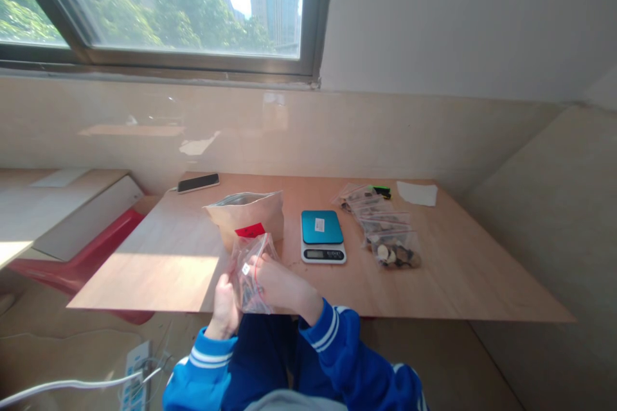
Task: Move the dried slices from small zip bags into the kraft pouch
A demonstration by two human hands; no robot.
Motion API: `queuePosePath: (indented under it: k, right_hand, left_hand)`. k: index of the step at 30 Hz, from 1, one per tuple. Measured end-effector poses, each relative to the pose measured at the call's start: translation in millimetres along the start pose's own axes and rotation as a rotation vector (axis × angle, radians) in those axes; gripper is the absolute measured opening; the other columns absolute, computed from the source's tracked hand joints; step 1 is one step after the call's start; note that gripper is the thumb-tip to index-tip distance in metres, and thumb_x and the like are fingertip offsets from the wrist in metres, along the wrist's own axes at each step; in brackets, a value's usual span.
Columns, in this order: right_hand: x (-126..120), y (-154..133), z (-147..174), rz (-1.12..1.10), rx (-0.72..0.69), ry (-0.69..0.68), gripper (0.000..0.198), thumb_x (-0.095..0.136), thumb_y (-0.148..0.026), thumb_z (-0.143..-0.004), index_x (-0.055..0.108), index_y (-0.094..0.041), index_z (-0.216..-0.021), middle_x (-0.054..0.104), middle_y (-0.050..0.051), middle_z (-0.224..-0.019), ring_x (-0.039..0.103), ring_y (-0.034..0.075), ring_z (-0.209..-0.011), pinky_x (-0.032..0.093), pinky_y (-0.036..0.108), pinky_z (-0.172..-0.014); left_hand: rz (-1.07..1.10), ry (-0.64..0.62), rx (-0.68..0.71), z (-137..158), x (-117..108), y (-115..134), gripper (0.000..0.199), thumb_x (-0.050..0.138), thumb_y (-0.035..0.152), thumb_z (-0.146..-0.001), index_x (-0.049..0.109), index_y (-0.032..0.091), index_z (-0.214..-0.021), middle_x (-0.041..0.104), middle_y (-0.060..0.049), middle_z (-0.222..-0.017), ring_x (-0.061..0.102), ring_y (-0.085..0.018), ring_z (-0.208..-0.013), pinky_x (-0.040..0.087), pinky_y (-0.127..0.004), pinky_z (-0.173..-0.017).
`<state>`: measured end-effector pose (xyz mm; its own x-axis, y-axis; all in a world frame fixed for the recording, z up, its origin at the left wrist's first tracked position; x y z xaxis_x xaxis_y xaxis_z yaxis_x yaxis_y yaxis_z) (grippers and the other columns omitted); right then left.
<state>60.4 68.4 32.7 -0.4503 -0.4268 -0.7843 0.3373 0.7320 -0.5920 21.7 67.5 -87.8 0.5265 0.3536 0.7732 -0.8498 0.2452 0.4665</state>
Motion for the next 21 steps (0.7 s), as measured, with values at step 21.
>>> queuePosePath:
  k: [21]
  right_hand:
    - [0.5, -7.4, 12.5, -0.222, 0.026, -0.171, 0.005, 0.061, -0.018, -0.082, 0.065, -0.015, -0.083, 0.068, 0.003, -0.087, 0.06, 0.015, -0.081, 0.047, 0.025, -0.076]
  left_hand:
    - [0.019, 0.052, 0.24, 2.1, 4.6, 18.1, 0.045, 0.055, 0.044, -0.084, 0.063, 0.02, -0.121, 0.069, -0.007, -0.118, 0.06, -0.026, -0.116, 0.042, -0.042, -0.106]
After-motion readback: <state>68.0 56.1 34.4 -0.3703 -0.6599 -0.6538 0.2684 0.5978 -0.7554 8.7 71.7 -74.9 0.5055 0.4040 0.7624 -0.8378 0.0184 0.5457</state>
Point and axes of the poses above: each hand's wrist, its own z-axis away from the middle knuckle, its own x-axis out of the palm, y = z × x, the point moved 10 cm from there along -z, towards the middle knuckle
